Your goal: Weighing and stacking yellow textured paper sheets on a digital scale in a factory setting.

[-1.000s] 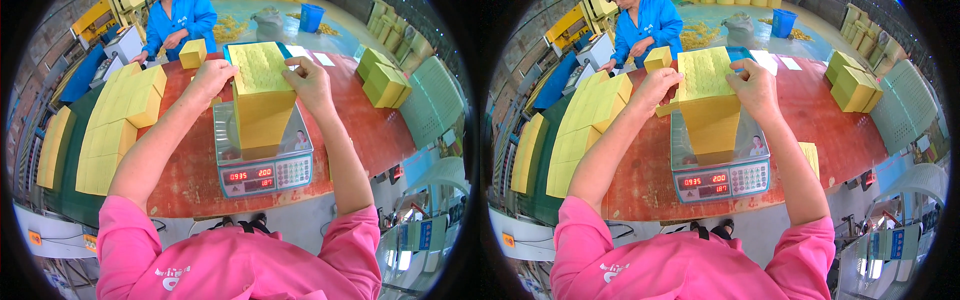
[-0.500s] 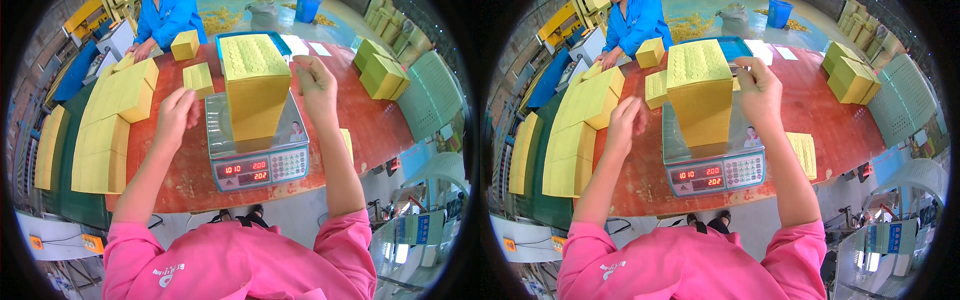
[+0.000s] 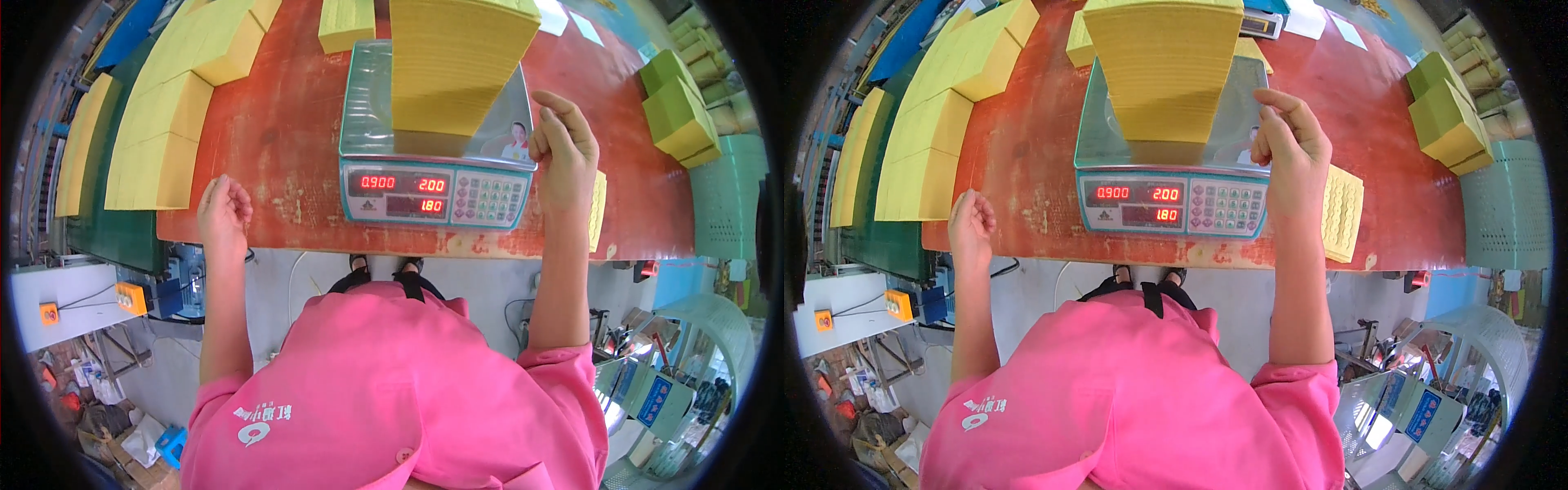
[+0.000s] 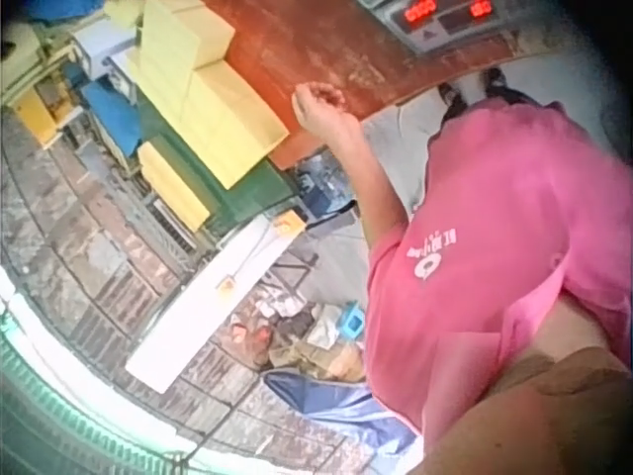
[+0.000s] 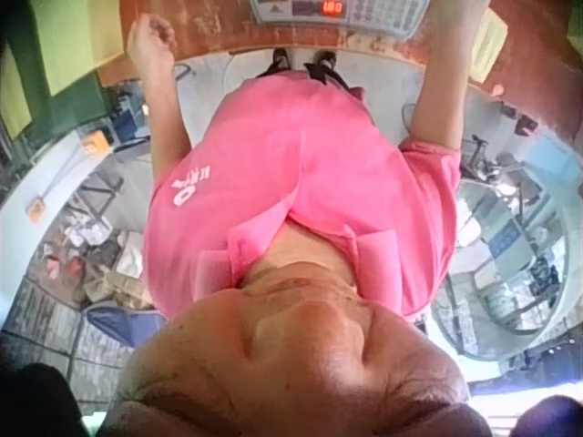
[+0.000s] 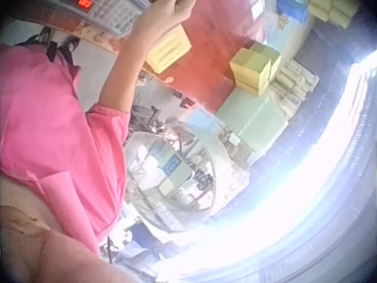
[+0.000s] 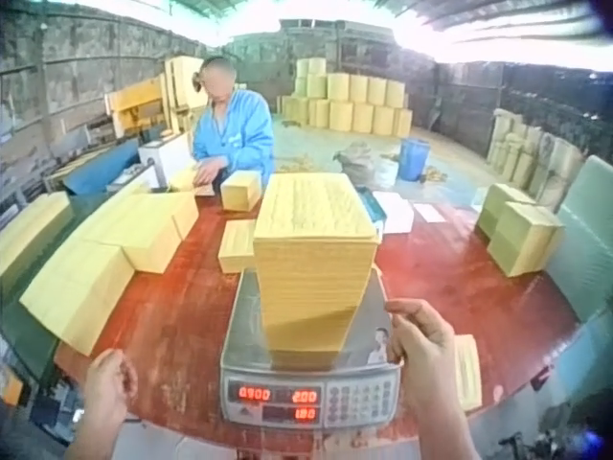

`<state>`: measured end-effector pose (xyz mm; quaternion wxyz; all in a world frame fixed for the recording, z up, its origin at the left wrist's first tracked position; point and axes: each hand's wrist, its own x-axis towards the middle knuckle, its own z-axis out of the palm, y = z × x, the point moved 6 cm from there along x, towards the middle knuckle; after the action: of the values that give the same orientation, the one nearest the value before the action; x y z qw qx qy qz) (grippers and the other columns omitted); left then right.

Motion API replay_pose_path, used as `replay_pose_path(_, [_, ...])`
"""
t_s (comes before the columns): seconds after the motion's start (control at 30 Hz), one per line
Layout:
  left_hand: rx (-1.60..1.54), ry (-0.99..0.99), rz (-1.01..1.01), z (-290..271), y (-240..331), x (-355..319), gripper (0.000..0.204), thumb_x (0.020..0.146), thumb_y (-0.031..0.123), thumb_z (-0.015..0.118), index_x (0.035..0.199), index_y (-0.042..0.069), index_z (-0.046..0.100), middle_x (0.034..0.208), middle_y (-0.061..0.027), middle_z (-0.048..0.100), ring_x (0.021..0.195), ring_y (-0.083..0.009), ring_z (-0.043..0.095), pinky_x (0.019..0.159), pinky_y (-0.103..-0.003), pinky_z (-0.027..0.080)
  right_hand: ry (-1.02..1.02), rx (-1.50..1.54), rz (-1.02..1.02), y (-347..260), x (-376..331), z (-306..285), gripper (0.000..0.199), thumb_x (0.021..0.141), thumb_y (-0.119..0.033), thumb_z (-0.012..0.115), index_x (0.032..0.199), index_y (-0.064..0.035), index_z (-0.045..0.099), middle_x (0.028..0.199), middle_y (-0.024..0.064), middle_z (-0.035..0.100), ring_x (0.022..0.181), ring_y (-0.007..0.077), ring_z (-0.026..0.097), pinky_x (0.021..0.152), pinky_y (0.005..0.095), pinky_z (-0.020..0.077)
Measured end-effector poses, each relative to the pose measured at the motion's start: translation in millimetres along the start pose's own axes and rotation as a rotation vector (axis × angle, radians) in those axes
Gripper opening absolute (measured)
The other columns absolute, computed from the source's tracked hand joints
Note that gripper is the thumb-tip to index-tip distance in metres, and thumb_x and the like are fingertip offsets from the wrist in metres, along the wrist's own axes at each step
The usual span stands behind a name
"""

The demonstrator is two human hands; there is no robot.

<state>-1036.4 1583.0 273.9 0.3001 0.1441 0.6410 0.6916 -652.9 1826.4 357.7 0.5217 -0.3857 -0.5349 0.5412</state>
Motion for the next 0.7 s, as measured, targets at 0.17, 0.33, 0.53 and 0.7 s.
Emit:
replay_pose_path(0.17, [-0.062, 0.018, -0.004, 28, -11, -16, 0.018, 0.097, 0.025, 0.058, 0.086, 0.010, 0.056, 0.069, -0.0022, 0.057, 0.058, -0.0096, 0.052, 0.050, -0.024, 0.037, -0.096, 0.011, 0.016, 8, 3, 8, 0.021, 0.093, -0.006, 0.055, 0.110, 0.0032, 0.065, 0.067, -0.0029, 0.048, 0.058, 0.0057, 0.042, 0.054, 0.0236, 0.0353])
replay_pose_path(0.33, [-0.047, -0.094, 0.055, 52, 9, -15, 0.023, 0.098, 0.029, 0.054, 0.090, 0.008, 0.058, 0.073, -0.0029, 0.059, 0.064, -0.0111, 0.055, 0.054, -0.026, 0.040, -0.119, 0.030, 0.037, 17, 9, 8, 0.022, 0.093, -0.007, 0.056, 0.110, 0.0023, 0.065, 0.068, -0.0024, 0.050, 0.059, 0.0064, 0.045, 0.056, 0.0230, 0.0372])
replay_pose_path(0.53, [-0.133, -0.456, -0.174, 167, 64, 17, 0.061, 0.094, 0.051, 0.053, 0.128, -0.001, 0.050, 0.111, -0.0174, 0.060, 0.104, -0.0276, 0.059, 0.086, -0.042, 0.051, -0.054, 0.077, 0.046, 62, 81, 10, 0.029, 0.096, -0.017, 0.056, 0.118, -0.0012, 0.063, 0.092, 0.0051, 0.064, 0.081, 0.0122, 0.060, 0.068, 0.0253, 0.0453])
replay_pose_path(0.7, [0.077, -0.736, -0.149, 268, 115, 50, 0.086, 0.086, 0.065, 0.056, 0.138, -0.002, 0.041, 0.130, -0.0216, 0.052, 0.124, -0.0301, 0.047, 0.095, -0.055, 0.045, -0.083, 0.167, 0.079, 94, 141, 57, 0.042, 0.099, -0.034, 0.051, 0.125, -0.0030, 0.060, 0.117, 0.0111, 0.064, 0.104, 0.0177, 0.060, 0.083, 0.0314, 0.0472])
